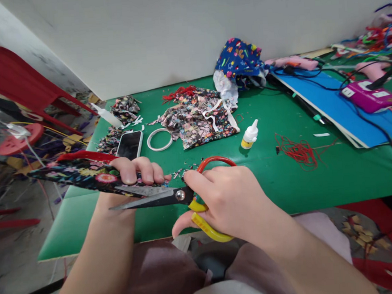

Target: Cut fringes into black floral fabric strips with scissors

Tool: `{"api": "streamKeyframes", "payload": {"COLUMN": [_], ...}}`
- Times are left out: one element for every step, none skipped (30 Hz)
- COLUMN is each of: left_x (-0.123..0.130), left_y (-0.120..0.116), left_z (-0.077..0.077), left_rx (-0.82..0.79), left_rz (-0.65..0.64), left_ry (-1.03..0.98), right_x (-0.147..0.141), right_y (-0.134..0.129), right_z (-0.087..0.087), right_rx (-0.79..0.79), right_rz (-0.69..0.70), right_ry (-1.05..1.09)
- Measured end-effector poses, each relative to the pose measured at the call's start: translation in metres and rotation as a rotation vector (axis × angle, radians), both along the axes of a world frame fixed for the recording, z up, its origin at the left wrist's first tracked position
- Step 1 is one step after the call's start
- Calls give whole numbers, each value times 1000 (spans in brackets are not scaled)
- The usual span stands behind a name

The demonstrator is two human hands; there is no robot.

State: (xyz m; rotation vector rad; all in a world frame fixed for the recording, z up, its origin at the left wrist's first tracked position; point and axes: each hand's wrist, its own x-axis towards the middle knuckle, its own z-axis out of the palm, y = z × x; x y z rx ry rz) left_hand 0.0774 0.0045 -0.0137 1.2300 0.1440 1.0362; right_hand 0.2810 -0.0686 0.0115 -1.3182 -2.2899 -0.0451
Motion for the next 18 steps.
{"api": "streamKeyframes", "payload": {"left_x": [0,0,0,0,0,0,0,0,0,0,0,0,0,0,0,1,1,1], "left_y": [0,0,0,-1,-1,-1,-1,-1,-1,-1,-1,-1,-1,-1,-1,-1,-1,-1], "left_z": [0,0,0,1,1,1,1,1,1,1,1,1,1,1,1,1,1,1], "left_rx": [2,6,12,17,19,21,22,23,24,25,27,28,27,24,20,16,14,14], "left_rz": [1,1,0,0,1,1,2,3,3,4,3,4,6,10,15,18,20,20], "left_ry": [0,0,0,1,3,5,6,6,5,4,3,3,4,4,5,6,8,10], "right_x": [0,0,0,-1,-1,-1,-1,-1,-1,-1,-1,-1,-1,-1,-1,-1,-1,-1], "right_y": [0,0,0,0,1,1,1,1,1,1,1,1,1,1,1,0,0,0], "right_z": [0,0,1,1,1,1,1,1,1,1,1,1,1,1,1,1,1,1], "right_rx": [-4,-4,-3,-2,1,2,1,-2,-7,-12,-16,-20,-21,-21,-17,-13,-7,-2], "right_rz": [1,2,4,6,8,11,15,18,20,23,26,27,28,28,29,29,30,31], "right_ry": [4,7,8,9,12,14,18,23,29,33,37,39,40,40,41,40,40,40]}}
